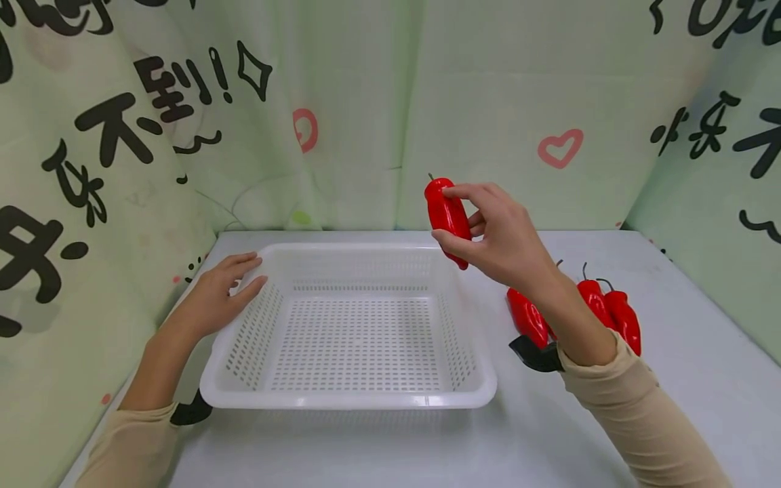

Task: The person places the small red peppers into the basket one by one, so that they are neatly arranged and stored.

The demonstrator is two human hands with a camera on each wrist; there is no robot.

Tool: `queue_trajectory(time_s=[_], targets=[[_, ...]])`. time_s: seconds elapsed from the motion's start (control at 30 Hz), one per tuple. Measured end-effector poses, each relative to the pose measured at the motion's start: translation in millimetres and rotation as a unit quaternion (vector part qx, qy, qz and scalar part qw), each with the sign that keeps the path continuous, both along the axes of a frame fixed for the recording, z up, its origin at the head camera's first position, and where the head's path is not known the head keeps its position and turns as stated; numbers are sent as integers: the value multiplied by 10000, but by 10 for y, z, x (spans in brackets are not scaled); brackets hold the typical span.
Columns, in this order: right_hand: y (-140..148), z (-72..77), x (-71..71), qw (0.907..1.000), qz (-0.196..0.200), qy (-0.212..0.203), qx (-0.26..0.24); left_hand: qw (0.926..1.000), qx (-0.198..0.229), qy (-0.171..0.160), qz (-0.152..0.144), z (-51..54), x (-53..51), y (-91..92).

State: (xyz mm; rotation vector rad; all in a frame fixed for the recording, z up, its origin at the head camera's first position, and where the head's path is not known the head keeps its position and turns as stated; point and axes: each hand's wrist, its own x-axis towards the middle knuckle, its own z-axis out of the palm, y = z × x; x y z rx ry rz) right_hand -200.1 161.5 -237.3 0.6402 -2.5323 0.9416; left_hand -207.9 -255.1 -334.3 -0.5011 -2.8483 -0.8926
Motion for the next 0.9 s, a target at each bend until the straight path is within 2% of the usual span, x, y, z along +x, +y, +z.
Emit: queue_trajectory(time_s=[0.23, 0.47, 0.7, 0.9], targets=[[-129, 59, 8, 9997, 60, 29, -244, 9999, -57, -117, 92, 17, 17, 19], [-274, 94, 1, 9986, 315, 75, -415, 9999, -48, -104, 108, 12, 25, 21], [-411, 105, -26, 9969, 472, -68, -623, 9999, -33, -63, 90, -13, 17, 15], [-518, 128, -61, 9944, 591, -164, -862, 10000, -22, -13, 35, 6, 20, 2]])
